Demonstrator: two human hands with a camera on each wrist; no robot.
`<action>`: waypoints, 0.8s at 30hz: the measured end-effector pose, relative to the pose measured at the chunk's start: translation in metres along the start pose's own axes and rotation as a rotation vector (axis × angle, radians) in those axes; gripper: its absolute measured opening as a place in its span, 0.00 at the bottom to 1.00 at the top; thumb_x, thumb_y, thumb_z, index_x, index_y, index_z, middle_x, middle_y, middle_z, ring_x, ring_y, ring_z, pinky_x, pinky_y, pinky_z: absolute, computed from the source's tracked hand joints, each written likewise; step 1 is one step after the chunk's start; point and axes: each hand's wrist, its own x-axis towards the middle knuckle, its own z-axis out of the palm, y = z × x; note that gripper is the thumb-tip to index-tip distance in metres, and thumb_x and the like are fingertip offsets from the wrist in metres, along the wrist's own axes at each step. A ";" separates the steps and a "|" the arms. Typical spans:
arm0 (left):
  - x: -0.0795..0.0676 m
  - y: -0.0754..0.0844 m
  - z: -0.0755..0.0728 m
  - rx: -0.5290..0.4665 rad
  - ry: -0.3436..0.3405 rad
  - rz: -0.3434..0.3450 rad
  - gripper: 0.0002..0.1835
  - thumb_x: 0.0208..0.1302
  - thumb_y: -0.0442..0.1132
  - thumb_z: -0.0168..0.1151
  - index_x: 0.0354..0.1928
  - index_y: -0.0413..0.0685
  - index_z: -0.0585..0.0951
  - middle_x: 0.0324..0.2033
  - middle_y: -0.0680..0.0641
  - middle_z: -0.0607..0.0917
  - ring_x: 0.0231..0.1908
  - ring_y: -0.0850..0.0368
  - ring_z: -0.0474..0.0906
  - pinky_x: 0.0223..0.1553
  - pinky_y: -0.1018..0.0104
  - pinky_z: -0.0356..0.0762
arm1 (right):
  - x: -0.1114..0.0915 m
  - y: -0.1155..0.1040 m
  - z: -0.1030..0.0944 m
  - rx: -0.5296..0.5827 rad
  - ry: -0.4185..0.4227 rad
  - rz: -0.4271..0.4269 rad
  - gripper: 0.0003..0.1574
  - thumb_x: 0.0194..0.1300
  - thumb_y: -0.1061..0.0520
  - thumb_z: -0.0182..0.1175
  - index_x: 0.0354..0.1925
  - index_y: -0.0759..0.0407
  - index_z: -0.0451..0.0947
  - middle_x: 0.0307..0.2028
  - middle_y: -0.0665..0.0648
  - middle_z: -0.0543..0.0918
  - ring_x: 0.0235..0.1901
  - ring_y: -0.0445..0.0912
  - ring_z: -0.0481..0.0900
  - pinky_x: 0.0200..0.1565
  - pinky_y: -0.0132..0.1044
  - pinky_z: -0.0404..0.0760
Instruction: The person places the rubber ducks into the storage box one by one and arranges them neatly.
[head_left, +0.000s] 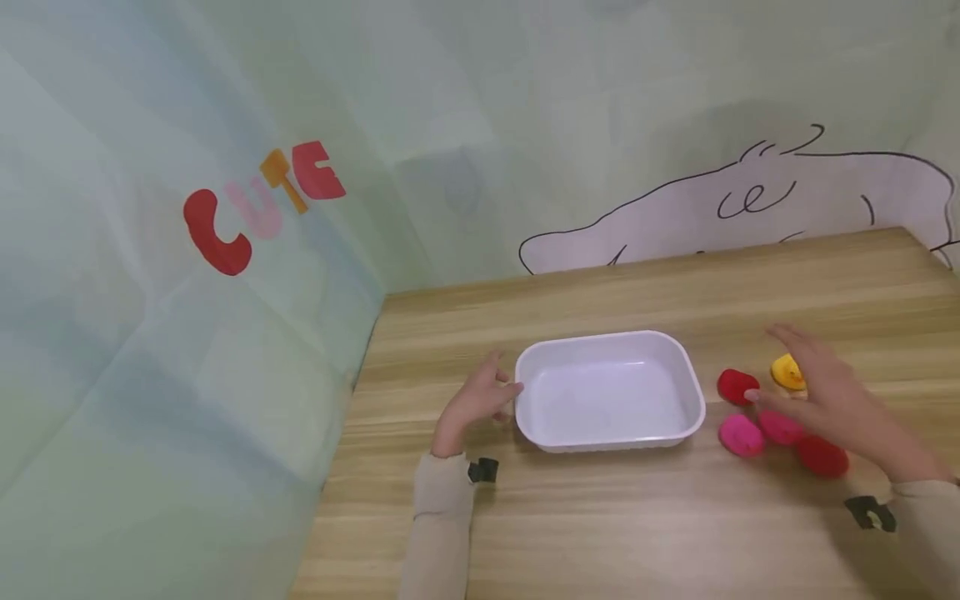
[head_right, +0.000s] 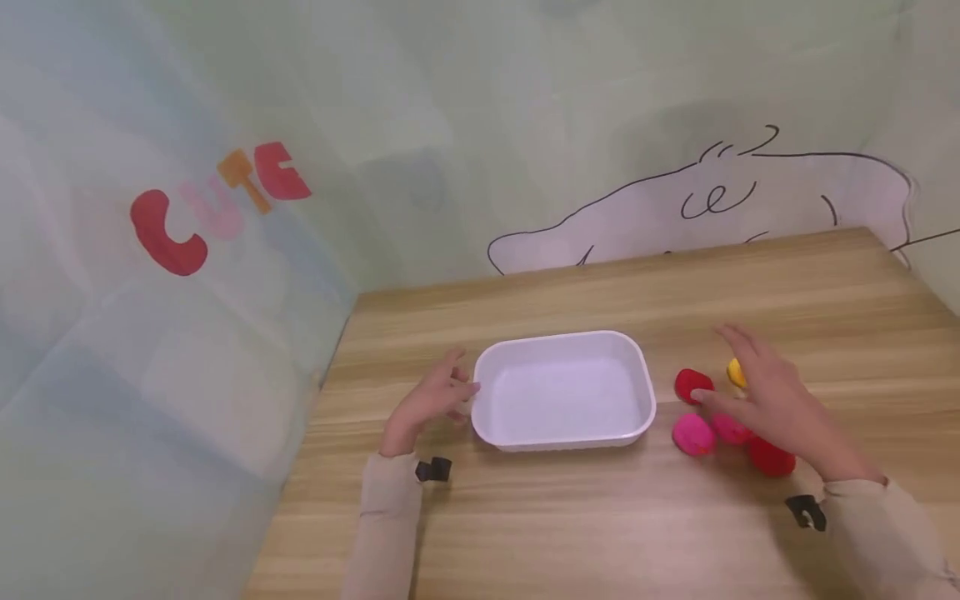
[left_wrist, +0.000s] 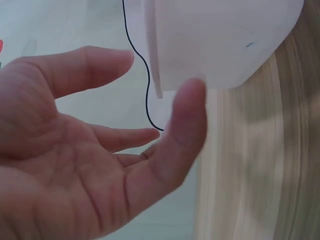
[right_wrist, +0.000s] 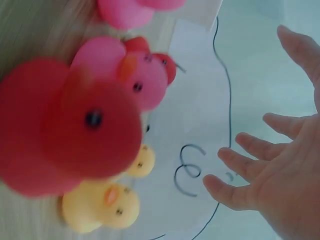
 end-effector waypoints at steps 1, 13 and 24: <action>0.001 -0.002 0.002 -0.028 -0.006 -0.009 0.38 0.70 0.31 0.58 0.76 0.31 0.52 0.53 0.29 0.76 0.25 0.45 0.82 0.29 0.56 0.89 | -0.001 0.003 -0.003 0.021 0.000 0.011 0.60 0.57 0.56 0.74 0.76 0.69 0.50 0.70 0.80 0.56 0.65 0.80 0.55 0.52 0.86 0.61; 0.008 -0.003 0.005 -0.133 -0.016 0.013 0.31 0.60 0.22 0.57 0.68 0.30 0.68 0.41 0.34 0.79 0.30 0.50 0.80 0.28 0.57 0.89 | -0.030 0.055 -0.015 -0.066 0.033 0.159 0.42 0.64 0.60 0.69 0.66 0.78 0.61 0.58 0.84 0.68 0.53 0.77 0.67 0.46 0.78 0.70; 0.010 -0.004 0.013 -0.132 -0.008 0.030 0.31 0.52 0.20 0.50 0.63 0.28 0.72 0.40 0.33 0.78 0.26 0.50 0.78 0.25 0.56 0.88 | -0.041 0.078 -0.011 -0.082 -0.001 0.166 0.36 0.62 0.64 0.69 0.62 0.78 0.66 0.55 0.83 0.73 0.49 0.77 0.74 0.44 0.75 0.75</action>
